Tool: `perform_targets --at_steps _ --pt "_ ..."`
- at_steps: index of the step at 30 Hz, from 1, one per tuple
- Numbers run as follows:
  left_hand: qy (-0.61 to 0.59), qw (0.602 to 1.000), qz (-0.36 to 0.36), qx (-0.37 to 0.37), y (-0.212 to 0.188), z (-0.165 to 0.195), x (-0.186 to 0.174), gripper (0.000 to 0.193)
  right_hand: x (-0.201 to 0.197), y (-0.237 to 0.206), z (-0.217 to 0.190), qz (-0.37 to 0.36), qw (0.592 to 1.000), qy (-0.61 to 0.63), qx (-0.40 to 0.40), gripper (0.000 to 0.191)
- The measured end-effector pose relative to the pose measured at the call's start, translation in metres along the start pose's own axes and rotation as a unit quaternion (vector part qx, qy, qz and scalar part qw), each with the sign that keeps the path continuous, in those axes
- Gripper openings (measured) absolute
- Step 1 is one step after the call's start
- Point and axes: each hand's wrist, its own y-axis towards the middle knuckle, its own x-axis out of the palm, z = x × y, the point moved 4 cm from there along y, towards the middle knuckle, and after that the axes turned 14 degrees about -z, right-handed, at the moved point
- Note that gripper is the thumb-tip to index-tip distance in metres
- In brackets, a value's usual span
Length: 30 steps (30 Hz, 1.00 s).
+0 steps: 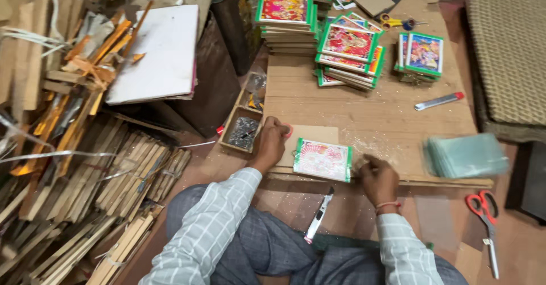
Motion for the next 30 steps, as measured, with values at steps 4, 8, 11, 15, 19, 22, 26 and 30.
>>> perform_targets --at_steps 4,8,11,15,19,22,26,30 --pt "0.009 0.999 -0.022 -0.032 0.006 -0.007 0.007 0.034 -0.047 0.006 0.039 0.159 0.977 0.130 0.047 0.027" --pt "0.033 0.998 0.042 -0.012 0.005 0.017 -0.004 0.027 -0.115 0.004 0.108 0.422 0.821 0.383 0.032 0.029" --pt "-0.006 0.998 -0.061 -0.001 -0.001 0.041 -0.005 0.036 -0.137 0.016 0.145 0.420 0.795 0.425 0.101 0.026" --pt "0.027 0.962 -0.196 0.187 -0.010 0.081 0.005 0.082 -0.129 0.024 0.161 0.367 0.781 0.436 0.255 0.024" --pt "0.099 0.931 -0.324 0.137 -0.018 0.081 0.023 0.092 -0.120 0.019 0.159 0.361 0.761 0.449 0.298 0.026" --pt "0.106 0.935 -0.311 0.134 -0.016 0.077 0.024 0.086 -0.124 0.014 0.160 0.382 0.782 0.363 0.331 0.021" --pt "0.123 0.936 -0.305 0.124 -0.017 0.079 0.020 0.082 -0.125 0.011 0.164 0.473 0.744 0.407 0.237 0.015" --pt "0.137 0.936 -0.308 0.103 -0.023 0.085 0.015 0.084 -0.123 0.008 0.159 0.489 0.715 0.487 0.111 0.012"
